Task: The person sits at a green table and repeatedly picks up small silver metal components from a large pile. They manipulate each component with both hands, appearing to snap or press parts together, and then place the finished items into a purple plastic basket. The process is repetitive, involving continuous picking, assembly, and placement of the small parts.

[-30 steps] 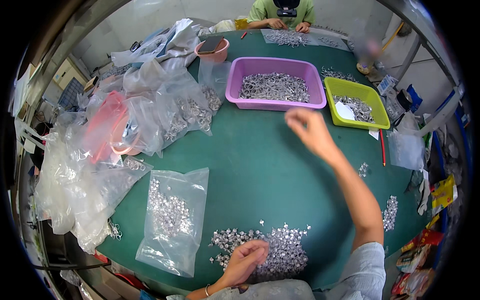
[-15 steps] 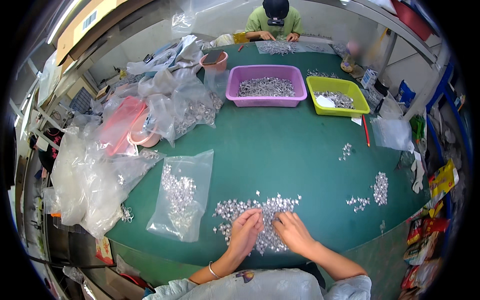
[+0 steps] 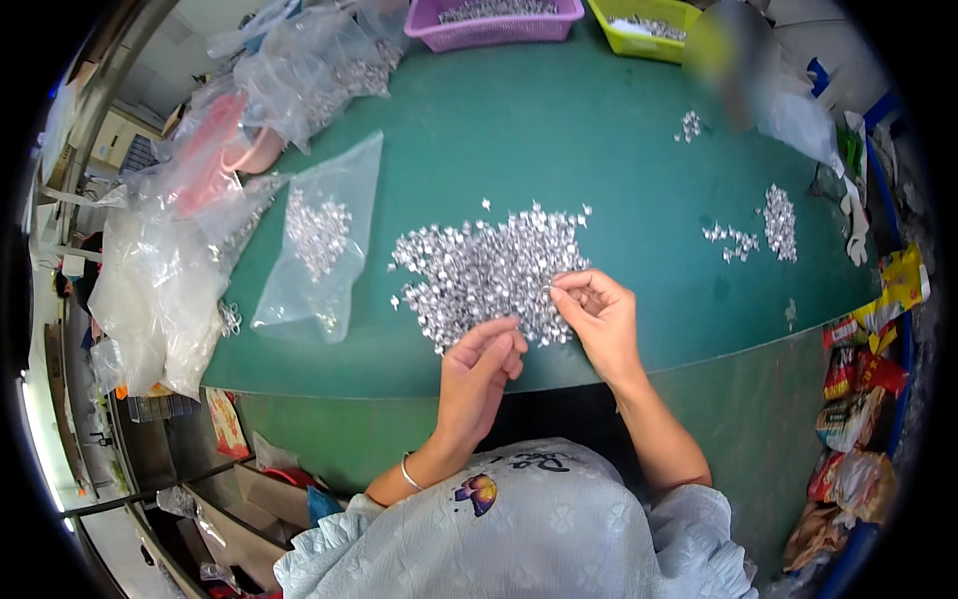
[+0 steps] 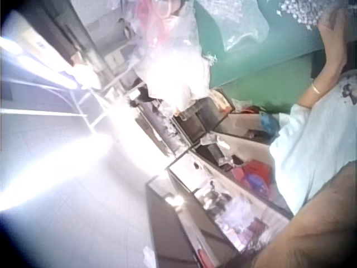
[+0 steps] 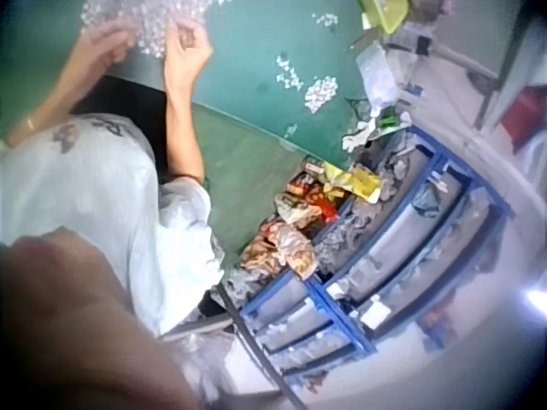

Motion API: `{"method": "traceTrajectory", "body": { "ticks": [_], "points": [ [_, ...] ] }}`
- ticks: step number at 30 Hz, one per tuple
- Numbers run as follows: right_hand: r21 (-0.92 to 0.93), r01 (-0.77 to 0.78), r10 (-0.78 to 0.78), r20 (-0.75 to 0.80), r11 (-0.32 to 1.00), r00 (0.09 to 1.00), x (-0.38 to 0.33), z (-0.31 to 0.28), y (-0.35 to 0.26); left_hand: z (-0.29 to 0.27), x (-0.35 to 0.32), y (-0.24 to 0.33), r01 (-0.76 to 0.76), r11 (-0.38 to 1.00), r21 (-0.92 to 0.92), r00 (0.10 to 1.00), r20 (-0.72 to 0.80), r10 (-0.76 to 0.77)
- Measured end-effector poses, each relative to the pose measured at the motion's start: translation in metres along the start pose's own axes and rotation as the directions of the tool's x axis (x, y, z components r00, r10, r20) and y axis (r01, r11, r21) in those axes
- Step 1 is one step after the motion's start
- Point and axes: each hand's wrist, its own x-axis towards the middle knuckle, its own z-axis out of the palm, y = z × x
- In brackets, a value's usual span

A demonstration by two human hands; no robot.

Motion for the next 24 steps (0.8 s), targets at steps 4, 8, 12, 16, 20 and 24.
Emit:
{"method": "traceTrajectory", "body": {
  "ticks": [4, 8, 12, 16, 20, 24],
  "points": [
    [0.115, -0.064, 0.065, -0.007, 0.991, 0.998, -0.029, 0.003, -0.005, 0.005, 0.0, -0.008, -0.045, 0.99, 0.136, 0.998, -0.027, 0.049],
    [-0.426, 0.309, -0.308, 0.073, 0.85, 0.949, -0.044, 0.004, -0.015, 0.008, -0.001, -0.012, -0.097, 0.98, 0.176, 0.995, 0.051, 0.09],
    [-0.631, 0.522, -0.516, 0.217, 0.574, 0.829, -0.047, 0.006, -0.024, 0.01, -0.003, -0.01, -0.137, 0.965, 0.223, 0.988, 0.095, 0.118],
    [-0.611, 0.549, -0.534, 0.232, 0.57, 0.813, -0.047, 0.007, -0.026, 0.008, -0.004, -0.01, -0.142, 0.955, 0.259, 0.989, 0.081, 0.125],
    [-0.477, 0.434, -0.406, 0.167, 0.764, 0.899, -0.049, 0.008, -0.027, 0.008, -0.002, -0.007, -0.188, 0.947, 0.262, 0.98, 0.107, 0.165],
    [-0.38, 0.327, -0.295, 0.141, 0.865, 0.945, -0.05, 0.006, -0.027, 0.007, -0.002, -0.006, -0.294, 0.907, 0.302, 0.954, 0.151, 0.259]
  ]
}}
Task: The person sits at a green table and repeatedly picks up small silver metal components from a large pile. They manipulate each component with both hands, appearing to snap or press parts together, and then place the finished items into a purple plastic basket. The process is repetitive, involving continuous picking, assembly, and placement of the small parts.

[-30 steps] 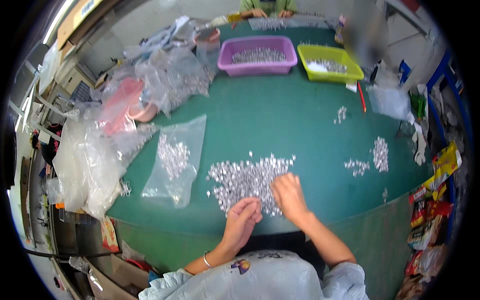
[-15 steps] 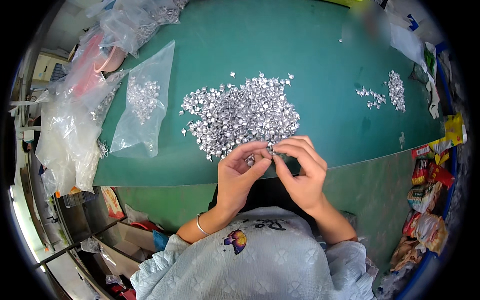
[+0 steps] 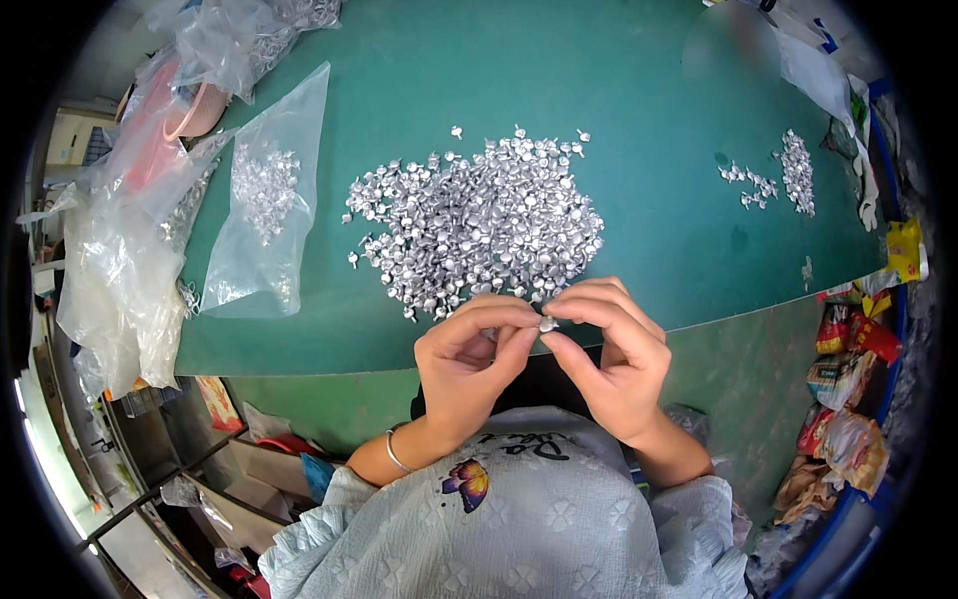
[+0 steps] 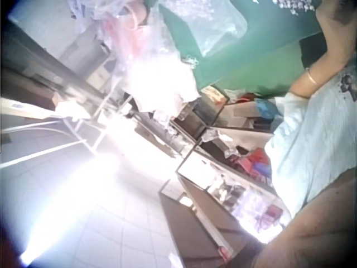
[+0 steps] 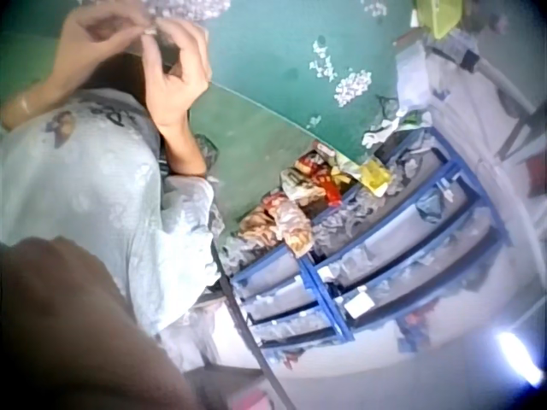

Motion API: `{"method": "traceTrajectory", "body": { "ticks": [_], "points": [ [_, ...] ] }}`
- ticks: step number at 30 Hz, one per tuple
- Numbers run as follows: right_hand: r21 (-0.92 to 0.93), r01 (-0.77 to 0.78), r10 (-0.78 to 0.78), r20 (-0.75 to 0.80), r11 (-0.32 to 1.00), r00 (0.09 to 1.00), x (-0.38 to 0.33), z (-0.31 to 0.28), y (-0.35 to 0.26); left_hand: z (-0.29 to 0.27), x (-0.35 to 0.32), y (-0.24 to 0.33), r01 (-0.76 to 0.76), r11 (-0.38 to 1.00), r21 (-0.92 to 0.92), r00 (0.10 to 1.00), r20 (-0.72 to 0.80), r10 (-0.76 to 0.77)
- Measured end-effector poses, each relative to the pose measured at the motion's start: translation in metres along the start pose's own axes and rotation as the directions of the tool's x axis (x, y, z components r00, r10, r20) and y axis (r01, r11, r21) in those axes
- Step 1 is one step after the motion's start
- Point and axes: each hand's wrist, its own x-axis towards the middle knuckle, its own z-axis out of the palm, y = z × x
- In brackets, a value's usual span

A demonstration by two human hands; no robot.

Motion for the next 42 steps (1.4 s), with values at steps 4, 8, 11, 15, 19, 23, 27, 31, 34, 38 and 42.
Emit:
{"method": "traceTrajectory", "body": {
  "ticks": [4, 8, 11, 15, 19, 23, 27, 31, 34, 38, 42],
  "points": [
    [0.053, -0.009, 0.009, -0.014, 0.999, 1.0, -0.002, 0.002, -0.001, -0.002, -0.001, 0.002, 0.015, 1.0, -0.004, 1.0, 0.005, -0.015],
    [0.033, 0.02, -0.02, -0.019, 0.999, 1.0, -0.004, 0.004, -0.004, -0.003, -0.002, 0.003, 0.011, 0.999, -0.042, 1.0, 0.027, -0.01],
    [0.059, 0.014, -0.012, -0.019, 0.998, 1.0, -0.005, 0.006, -0.006, -0.006, -0.004, 0.001, 0.017, 0.997, -0.081, 0.999, 0.037, -0.013],
    [0.078, -0.006, 0.008, -0.027, 0.997, 1.0, -0.007, 0.007, -0.008, -0.006, -0.006, 0.003, 0.028, 0.994, -0.105, 0.999, 0.047, -0.023],
    [0.081, -0.026, 0.026, -0.004, 0.996, 1.0, -0.009, 0.006, -0.009, -0.008, -0.008, 0.004, 0.1, 0.984, -0.145, 0.993, 0.078, -0.09],
    [0.182, -0.188, 0.185, 0.036, 0.965, 0.982, -0.014, 0.005, -0.005, -0.011, -0.011, -0.001, 0.342, 0.91, -0.235, 0.939, 0.123, -0.321],
    [-0.089, -0.242, 0.235, -0.088, 0.966, 0.968, -0.007, -0.005, 0.01, -0.02, -0.012, -0.011, 0.51, 0.599, -0.618, 0.851, 0.259, -0.457],
    [-0.609, -0.039, -0.047, -0.124, 0.792, 0.991, 0.022, -0.016, 0.028, -0.023, -0.012, -0.01, 0.513, 0.635, -0.577, 0.856, 0.285, -0.432],
    [-0.746, 0.073, -0.075, 0.031, 0.662, 0.997, 0.027, -0.009, 0.037, -0.016, -0.015, -0.011, 0.463, 0.747, -0.477, 0.882, 0.163, -0.443],
    [-0.764, 0.099, 0.0, 0.128, 0.638, 0.992, 0.026, -0.007, 0.038, -0.017, -0.015, -0.013, 0.471, 0.776, -0.419, 0.878, 0.138, -0.459],
    [-0.758, 0.09, 0.003, 0.12, 0.646, 0.993, 0.02, -0.015, 0.043, -0.03, -0.015, -0.018, 0.539, 0.64, -0.548, 0.84, 0.293, -0.457]
  ]
}}
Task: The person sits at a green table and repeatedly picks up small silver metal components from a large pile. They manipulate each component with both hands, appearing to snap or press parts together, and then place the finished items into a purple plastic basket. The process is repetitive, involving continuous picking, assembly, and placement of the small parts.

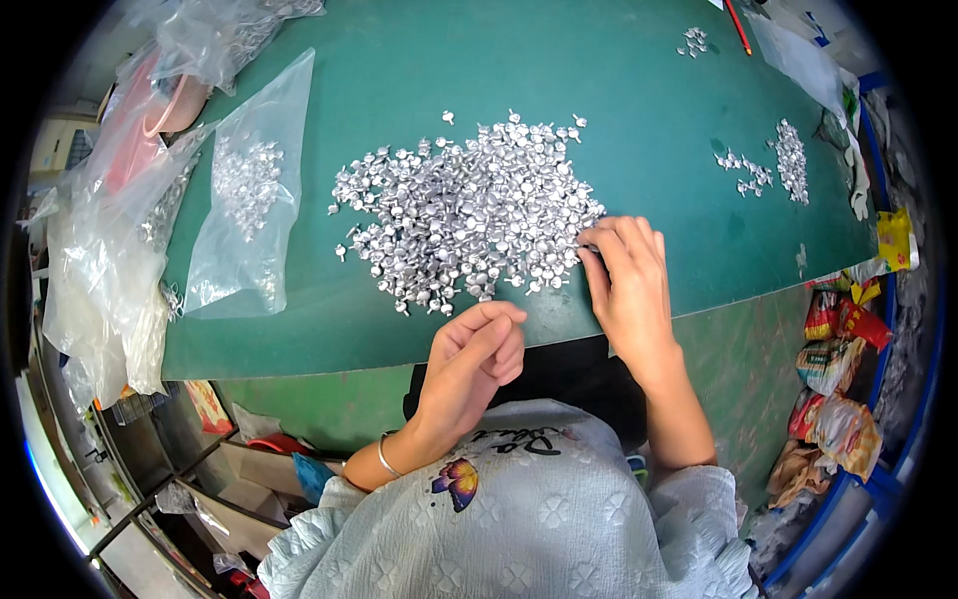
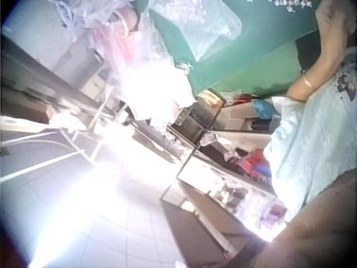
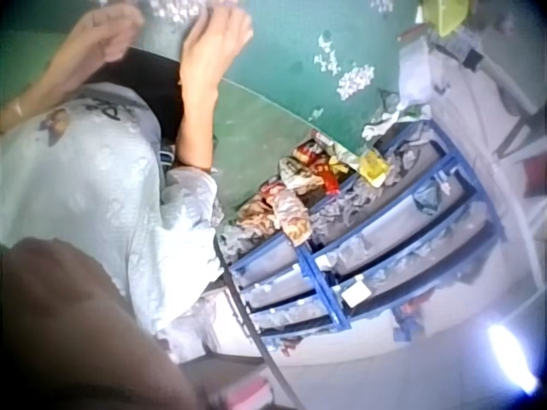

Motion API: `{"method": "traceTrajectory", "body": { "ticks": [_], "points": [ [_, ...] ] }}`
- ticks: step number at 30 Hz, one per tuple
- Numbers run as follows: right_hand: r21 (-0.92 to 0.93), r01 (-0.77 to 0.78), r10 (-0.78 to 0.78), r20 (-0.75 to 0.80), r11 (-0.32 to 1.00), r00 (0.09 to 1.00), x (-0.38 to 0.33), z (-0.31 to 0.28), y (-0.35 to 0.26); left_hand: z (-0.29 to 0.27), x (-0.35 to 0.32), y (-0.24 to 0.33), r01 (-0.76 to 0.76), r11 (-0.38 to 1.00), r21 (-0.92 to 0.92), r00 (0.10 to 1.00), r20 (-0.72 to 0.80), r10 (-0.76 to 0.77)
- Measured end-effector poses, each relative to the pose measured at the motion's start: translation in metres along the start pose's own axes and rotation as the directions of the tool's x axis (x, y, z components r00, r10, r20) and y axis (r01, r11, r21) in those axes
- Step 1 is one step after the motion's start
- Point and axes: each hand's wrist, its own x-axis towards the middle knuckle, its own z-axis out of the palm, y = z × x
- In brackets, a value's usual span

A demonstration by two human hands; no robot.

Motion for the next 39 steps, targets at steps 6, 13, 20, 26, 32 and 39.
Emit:
{"method": "traceTrajectory", "body": {
  "ticks": [6, 13, 20, 26, 32, 39],
  "points": [
    [0.439, -0.154, 0.25, -0.169, 0.885, 0.953, -0.006, -0.003, 0.004, 0.012, 0.005, -0.004, -0.066, 0.985, 0.162, 0.981, -0.172, 0.094],
    [0.863, -0.368, 0.312, 0.476, -0.346, 0.822, -0.034, 0.003, -0.021, 0.023, 0.007, -0.01, -0.284, 0.807, 0.517, 0.932, -0.049, 0.36],
    [0.902, -0.33, 0.364, 0.417, -0.277, 0.833, -0.041, 0.004, -0.041, 0.025, 0.004, -0.011, -0.374, 0.709, 0.599, 0.893, 0.026, 0.449],
    [0.904, -0.32, 0.354, 0.408, -0.283, 0.842, -0.043, 0.001, -0.05, 0.029, -0.003, -0.009, -0.331, 0.819, 0.469, 0.905, -0.089, 0.416],
    [0.902, -0.319, 0.357, 0.412, -0.291, 0.838, -0.045, -0.003, -0.06, 0.021, -0.009, -0.01, -0.412, 0.763, 0.499, 0.895, 0.064, 0.441],
    [0.923, -0.312, 0.384, 0.378, -0.225, 0.842, -0.049, -0.009, -0.067, 0.021, -0.015, -0.013, -0.387, 0.787, 0.48, 0.91, 0.06, 0.411]
  ]
}}
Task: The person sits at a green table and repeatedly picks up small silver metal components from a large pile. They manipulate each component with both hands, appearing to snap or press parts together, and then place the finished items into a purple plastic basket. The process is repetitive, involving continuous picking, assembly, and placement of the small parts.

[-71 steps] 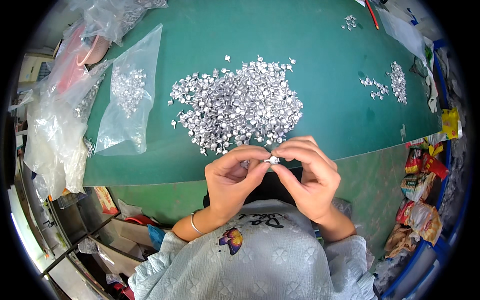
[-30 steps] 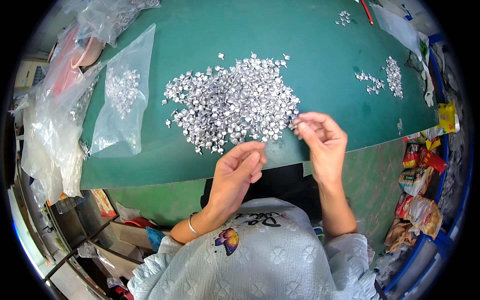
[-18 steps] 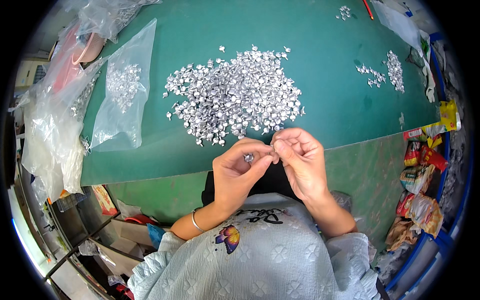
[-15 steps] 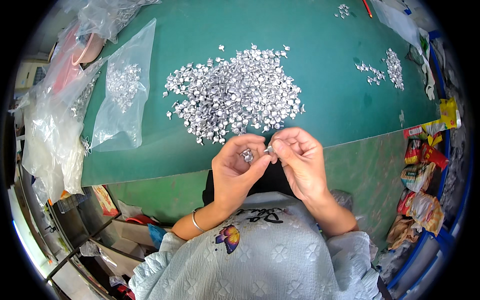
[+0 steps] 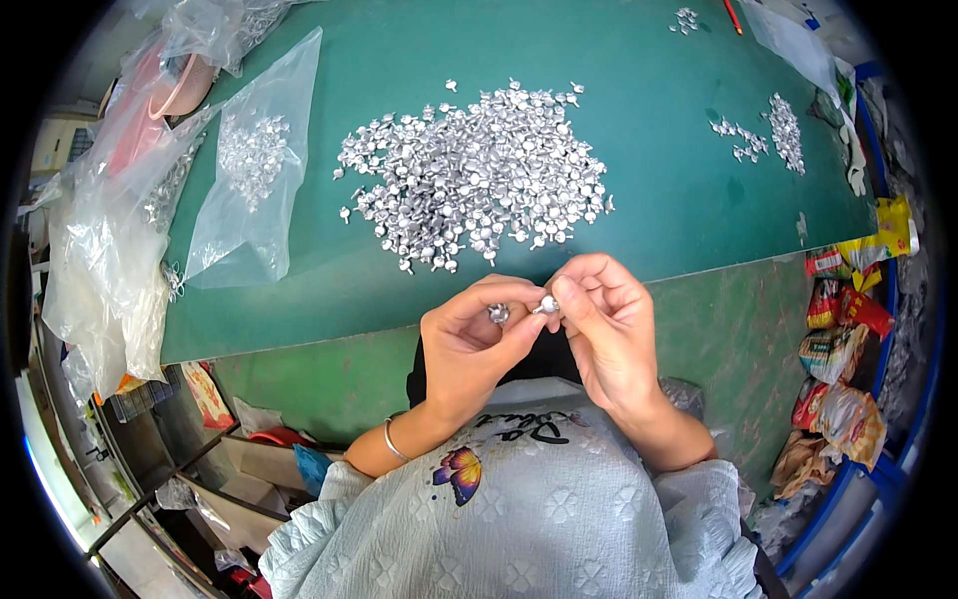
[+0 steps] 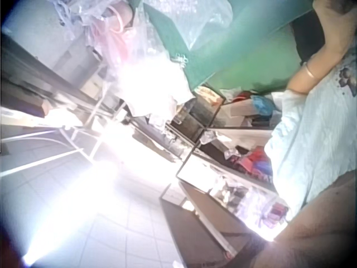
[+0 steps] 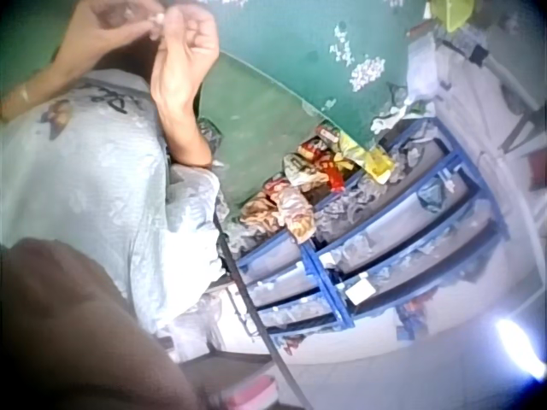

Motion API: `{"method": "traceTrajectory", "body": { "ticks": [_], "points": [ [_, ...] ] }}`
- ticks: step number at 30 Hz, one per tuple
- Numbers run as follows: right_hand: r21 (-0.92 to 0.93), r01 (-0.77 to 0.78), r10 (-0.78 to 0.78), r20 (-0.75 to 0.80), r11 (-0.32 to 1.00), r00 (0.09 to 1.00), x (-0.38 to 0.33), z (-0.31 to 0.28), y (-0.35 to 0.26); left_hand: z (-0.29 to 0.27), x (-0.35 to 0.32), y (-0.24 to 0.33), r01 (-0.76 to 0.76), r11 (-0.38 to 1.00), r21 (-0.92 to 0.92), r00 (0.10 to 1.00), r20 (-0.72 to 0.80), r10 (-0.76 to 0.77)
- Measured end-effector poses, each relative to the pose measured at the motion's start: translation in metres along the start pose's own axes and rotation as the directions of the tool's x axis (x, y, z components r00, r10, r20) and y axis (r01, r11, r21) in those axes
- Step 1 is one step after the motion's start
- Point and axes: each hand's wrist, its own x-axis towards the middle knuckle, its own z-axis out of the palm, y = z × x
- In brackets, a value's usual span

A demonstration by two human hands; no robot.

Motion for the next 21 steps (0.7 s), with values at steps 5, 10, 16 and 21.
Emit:
{"method": "traceTrajectory", "body": {
  "ticks": [5, 10, 16, 21],
  "points": [
    [-0.098, 0.088, -0.088, 0.011, 0.991, 0.996, -0.005, 0.002, -0.002, 0.004, -0.002, 0.001, -0.028, 0.999, -0.022, 1.0, 0.002, 0.028],
    [-0.166, 0.171, -0.168, 0.034, 0.971, 0.985, -0.008, -0.003, -0.002, 0.005, -0.006, 0.004, 0.005, 1.0, 0.023, 1.0, -0.003, -0.005],
    [-0.265, 0.228, -0.236, 0.005, 0.937, 0.972, -0.013, -0.003, -0.003, 0.009, -0.008, 0.005, 0.008, 1.0, 0.025, 1.0, 0.008, -0.008],
    [-0.362, 0.301, -0.307, 0.04, 0.882, 0.951, -0.018, -0.003, -0.003, 0.008, -0.011, 0.006, 0.0, 0.999, 0.039, 1.0, 0.022, -0.001]
  ]
}}
